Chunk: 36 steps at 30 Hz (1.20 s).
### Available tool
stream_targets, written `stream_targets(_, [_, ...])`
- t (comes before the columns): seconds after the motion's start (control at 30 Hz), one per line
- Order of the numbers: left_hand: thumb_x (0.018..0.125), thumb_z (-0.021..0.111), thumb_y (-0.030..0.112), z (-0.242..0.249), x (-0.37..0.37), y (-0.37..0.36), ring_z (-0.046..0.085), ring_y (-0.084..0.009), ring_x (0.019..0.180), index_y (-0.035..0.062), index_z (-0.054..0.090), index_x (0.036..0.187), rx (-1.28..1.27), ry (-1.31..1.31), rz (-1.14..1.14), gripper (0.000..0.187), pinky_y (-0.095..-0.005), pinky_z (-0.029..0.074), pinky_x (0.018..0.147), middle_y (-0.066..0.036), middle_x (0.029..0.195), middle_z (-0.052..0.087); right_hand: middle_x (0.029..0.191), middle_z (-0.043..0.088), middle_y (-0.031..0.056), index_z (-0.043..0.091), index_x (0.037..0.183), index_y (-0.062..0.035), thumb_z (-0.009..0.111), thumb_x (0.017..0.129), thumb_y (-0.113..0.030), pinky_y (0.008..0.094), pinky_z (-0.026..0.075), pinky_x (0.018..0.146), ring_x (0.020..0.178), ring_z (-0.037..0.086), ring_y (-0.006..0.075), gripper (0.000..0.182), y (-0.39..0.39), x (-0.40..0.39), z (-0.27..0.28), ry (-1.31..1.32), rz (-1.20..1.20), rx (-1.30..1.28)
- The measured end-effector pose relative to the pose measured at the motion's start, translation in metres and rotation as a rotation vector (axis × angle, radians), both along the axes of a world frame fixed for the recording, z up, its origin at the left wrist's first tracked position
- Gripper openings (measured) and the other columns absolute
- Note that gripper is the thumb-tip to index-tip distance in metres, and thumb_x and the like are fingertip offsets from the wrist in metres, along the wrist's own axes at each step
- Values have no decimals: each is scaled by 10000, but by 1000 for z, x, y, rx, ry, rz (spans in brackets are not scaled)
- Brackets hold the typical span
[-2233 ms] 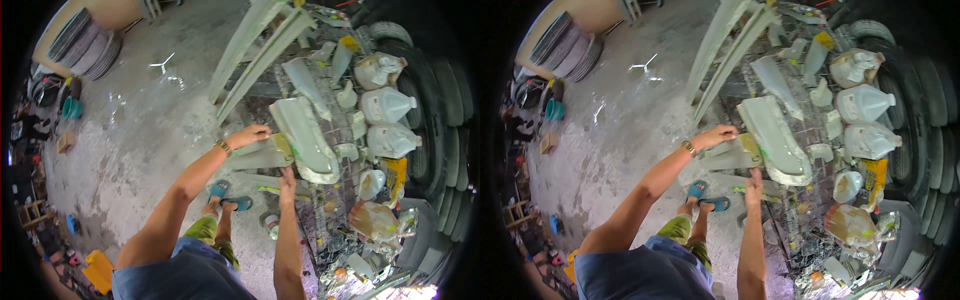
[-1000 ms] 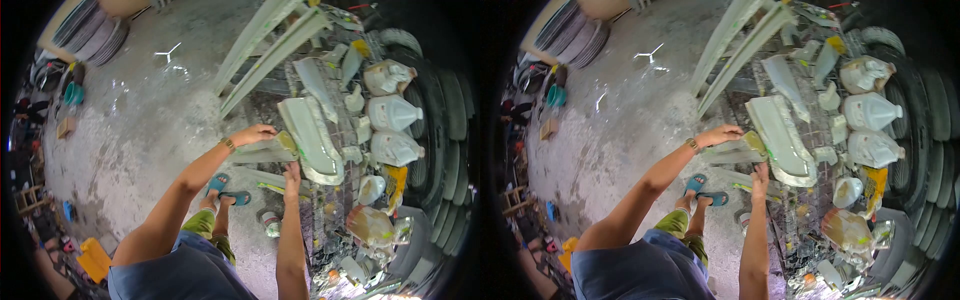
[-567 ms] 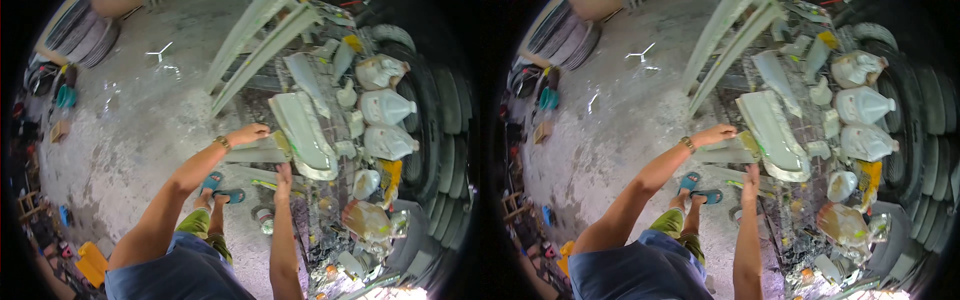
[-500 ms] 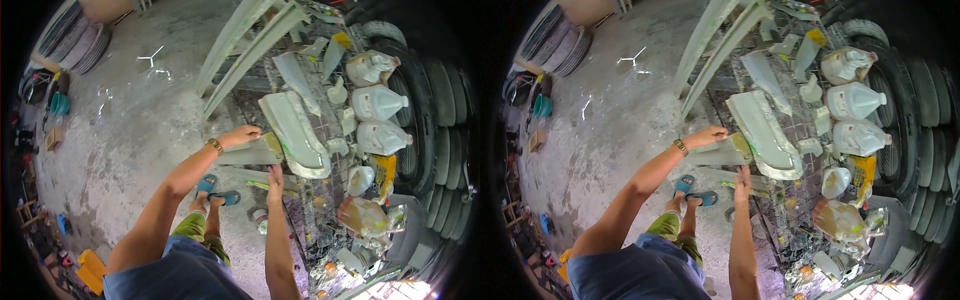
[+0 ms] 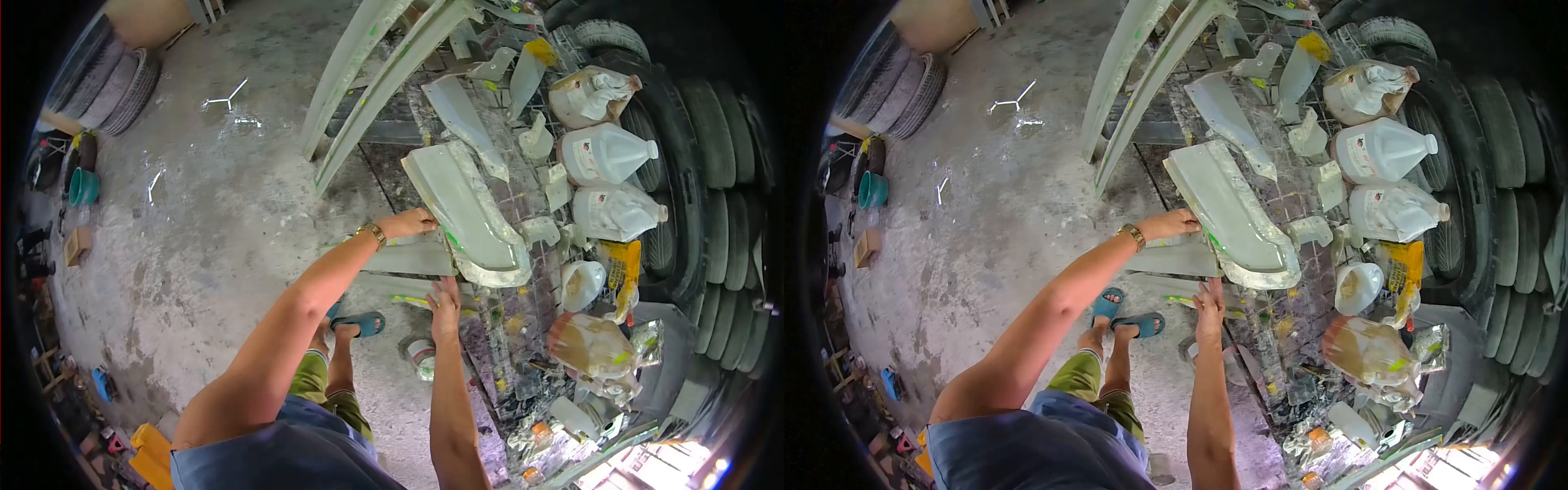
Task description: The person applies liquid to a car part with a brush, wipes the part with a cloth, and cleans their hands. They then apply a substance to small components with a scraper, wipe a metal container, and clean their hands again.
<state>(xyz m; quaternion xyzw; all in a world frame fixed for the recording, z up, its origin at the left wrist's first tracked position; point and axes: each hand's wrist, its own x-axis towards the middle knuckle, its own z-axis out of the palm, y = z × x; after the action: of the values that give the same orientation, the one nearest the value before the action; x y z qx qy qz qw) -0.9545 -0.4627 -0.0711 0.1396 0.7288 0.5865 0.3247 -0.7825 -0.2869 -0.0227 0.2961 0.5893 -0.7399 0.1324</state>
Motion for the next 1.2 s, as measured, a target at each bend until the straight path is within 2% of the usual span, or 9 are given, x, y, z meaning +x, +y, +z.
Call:
stream_targets(0.2, [904,520,221,-37,6,31,551,-232,1060,38,574,1198,75,2,10,350,-325,412,947,-117,1148,612,1444,343,145,169,1479,-123,558,843,-142,427,437,936,1235,443,294,746,12,-7,-8,-132,-20,60])
stream_targets(0.33, [902,508,179,-62,9,55,552,-274,1105,78,578,1184,-79,237,-60,308,-363,419,936,-137,1195,604,1411,405,112,177,1484,-176,565,852,-151,391,432,934,1210,477,264,742,13,13,-11,-136,-20,87])
stream_targets(0.4, [906,502,181,-93,12,78,546,-279,1115,95,569,1199,-35,203,3,313,-366,418,944,-137,1204,598,1371,452,115,228,1469,-167,560,868,-137,361,453,888,1161,513,242,688,5,29,-8,-124,16,78])
stream_targets(0.57, [922,497,223,-85,11,106,540,-283,1123,81,542,1227,89,309,79,340,-353,415,966,-145,1196,595,1302,515,129,306,1431,-111,553,877,-138,348,459,867,1080,560,226,607,-4,85,-8,-179,97,-2])
stream_targets(0.63, [920,521,241,-95,3,126,555,-274,1076,24,538,1188,897,-759,454,345,-350,430,926,-152,1189,587,1282,530,140,331,1415,-87,560,869,-154,355,464,868,1065,568,231,596,-3,107,-5,-211,117,1])
stream_targets(0.67, [920,522,241,-99,-3,131,555,-274,1073,23,538,1185,950,-845,511,344,-350,430,924,-153,1187,587,1265,541,140,335,1412,-83,562,866,-147,358,465,866,1056,573,230,595,-2,117,-4,-232,100,3])
stream_targets(0.8, [919,526,241,-98,-15,128,556,-275,1062,20,540,1175,718,-545,446,339,-353,432,914,-154,1179,586,1251,553,142,323,1415,-80,542,887,-108,352,473,851,1031,586,228,573,13,160,-10,-289,82,-1])
stream_targets(1.0, [917,531,241,-91,-23,129,558,-277,1045,14,543,1161,682,-511,460,333,-356,435,901,-157,1166,585,1264,525,185,357,1391,-90,538,864,-119,411,465,876,1054,573,295,558,41,188,-7,-382,24,64])
stream_targets(1.2, [915,536,241,-91,-24,131,560,-279,1028,9,545,1146,682,-499,460,327,-360,437,887,-159,1154,583,1255,526,187,386,1372,-72,524,869,-126,417,463,874,1048,571,298,524,48,198,-7,-408,26,93])
